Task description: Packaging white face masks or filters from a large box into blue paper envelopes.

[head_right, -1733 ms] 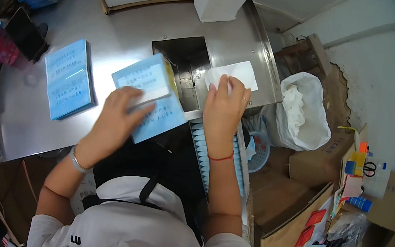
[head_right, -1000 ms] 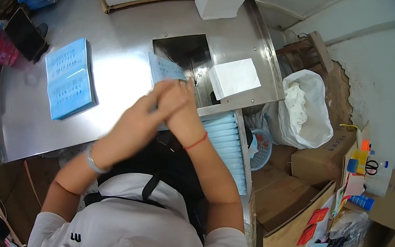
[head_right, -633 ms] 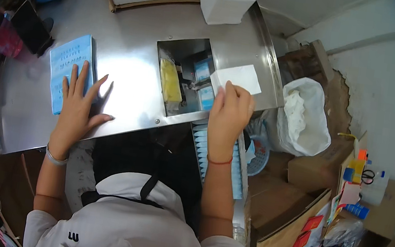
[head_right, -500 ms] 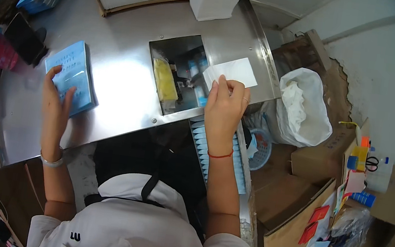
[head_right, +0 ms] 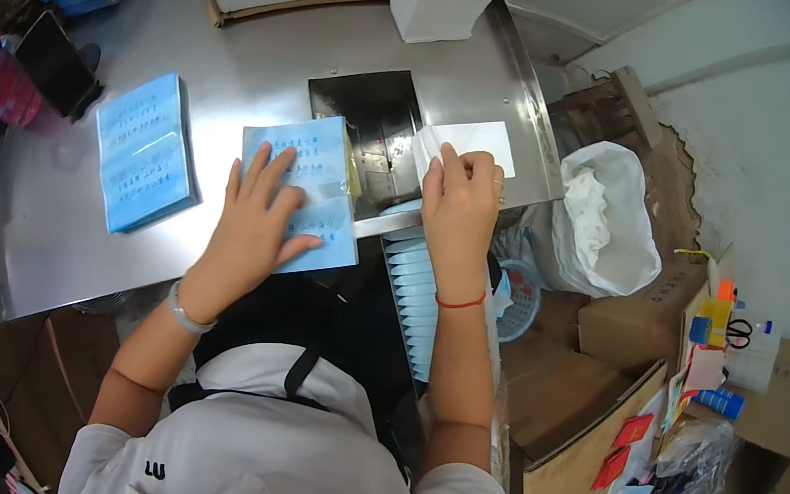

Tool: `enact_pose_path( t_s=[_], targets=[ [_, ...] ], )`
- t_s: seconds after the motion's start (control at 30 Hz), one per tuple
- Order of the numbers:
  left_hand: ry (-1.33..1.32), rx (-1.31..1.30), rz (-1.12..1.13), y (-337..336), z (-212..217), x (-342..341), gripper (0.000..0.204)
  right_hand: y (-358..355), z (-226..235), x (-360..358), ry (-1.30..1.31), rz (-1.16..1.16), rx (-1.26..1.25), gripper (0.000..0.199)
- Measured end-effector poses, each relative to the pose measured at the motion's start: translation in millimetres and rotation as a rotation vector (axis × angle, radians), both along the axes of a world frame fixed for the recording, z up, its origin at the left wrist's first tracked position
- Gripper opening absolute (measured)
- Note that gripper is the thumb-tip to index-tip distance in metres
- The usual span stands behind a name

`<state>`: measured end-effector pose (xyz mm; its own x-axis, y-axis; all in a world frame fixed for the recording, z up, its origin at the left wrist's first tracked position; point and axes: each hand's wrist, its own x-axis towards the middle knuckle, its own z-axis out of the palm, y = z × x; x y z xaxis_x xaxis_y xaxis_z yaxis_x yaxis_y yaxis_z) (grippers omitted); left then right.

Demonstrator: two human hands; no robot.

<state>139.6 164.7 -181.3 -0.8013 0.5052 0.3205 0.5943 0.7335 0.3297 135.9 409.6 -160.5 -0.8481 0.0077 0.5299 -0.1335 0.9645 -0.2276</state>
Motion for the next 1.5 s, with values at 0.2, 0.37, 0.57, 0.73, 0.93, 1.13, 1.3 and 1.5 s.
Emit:
enact_pose_path(
  t_s=[0.2,0.37,0.57,0.73,0.93,1.13,1.3,1.5],
  targets=[
    [-0.055,0.151,0.024,-12,6,1,0.043,10,0,2,-0.009,-0.024,-0.145,0.025],
    [-0.055,0.028,-0.074,-13,3,10,0.048,4,12,7,0.085,0.07,0.057,0.029],
    [-0.038,0.055,0.006,-27,1,-4,0.049,-82,-12,34,-0.108,0.672,-0.076,0.029],
    [0.094,0.148,-0.004,-10,-2,8,0.041,-98,-27,0,-0.222,0.445,0.033,0.03],
    [-0.059,0.191,0.083,-5,0,8,0.063,-98,-16,-12,-0.321,0.432,0.09,0.026],
    [-0.065,-0.029,-0.084,-19,-2,8,0.073,-32,5,13,0.131,0.166,-0.228,0.029],
    [0.013,-0.223,-0.018,4,29,-28,0.059,-5,-12,6,0.075,-0.057,0.099,0.022],
    [-0.069,-0.309,0.036,-7,38,-26,0.059,10,-10,6,-0.014,0.006,-0.103,0.026]
  ],
)
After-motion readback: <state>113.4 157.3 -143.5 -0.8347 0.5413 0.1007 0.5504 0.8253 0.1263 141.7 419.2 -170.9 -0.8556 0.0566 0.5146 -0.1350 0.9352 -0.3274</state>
